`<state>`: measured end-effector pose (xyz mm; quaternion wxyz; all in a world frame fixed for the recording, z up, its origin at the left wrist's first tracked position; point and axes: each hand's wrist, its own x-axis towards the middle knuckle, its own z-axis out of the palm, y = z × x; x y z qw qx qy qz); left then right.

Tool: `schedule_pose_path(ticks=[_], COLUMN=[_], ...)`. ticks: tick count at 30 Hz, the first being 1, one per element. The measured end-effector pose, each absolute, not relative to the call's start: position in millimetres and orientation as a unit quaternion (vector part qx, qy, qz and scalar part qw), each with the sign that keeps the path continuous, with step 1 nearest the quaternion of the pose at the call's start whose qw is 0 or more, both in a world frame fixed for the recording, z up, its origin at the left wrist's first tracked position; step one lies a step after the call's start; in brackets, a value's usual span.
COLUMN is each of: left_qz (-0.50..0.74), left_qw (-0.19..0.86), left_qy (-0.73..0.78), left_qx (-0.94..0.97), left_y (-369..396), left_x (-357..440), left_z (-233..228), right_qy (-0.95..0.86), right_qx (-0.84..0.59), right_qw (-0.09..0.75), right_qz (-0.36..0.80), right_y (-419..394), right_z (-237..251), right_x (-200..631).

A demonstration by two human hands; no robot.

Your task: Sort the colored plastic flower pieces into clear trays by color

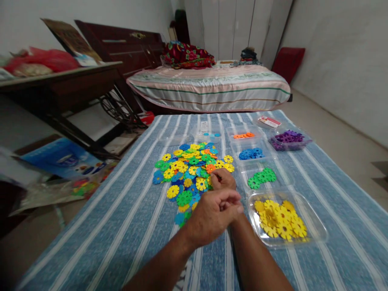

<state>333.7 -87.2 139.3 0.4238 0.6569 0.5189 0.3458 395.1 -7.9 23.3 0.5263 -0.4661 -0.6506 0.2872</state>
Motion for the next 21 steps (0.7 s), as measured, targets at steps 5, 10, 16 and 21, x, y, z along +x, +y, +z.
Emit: schedule_pose_path(ticks=[5,10,16,21], left_qz=[0.263,0.133,0.024,-0.013], left_qw=[0.284,0.207,0.201,0.204], left_qy=[0.629,0.666,0.670,0.661], left_qx=[0.674,0.704,0.714,0.722], left_y=[-97,-112,-119,-117], left_x=[277,242,249,253], left_z=[114,98,110,118], right_qy=[-0.651,-0.648,-0.647,-0.646], right_qx=[-0.474,-0.480,-0.482,-0.481], right_qw=[0.521,0.522,0.523,0.524], right_qz=[0.283,0.276,0.277,0.276], right_y=[-3,-5,-4,-5], right_z=[30,33,30,32], right_x=[396,395,395,396])
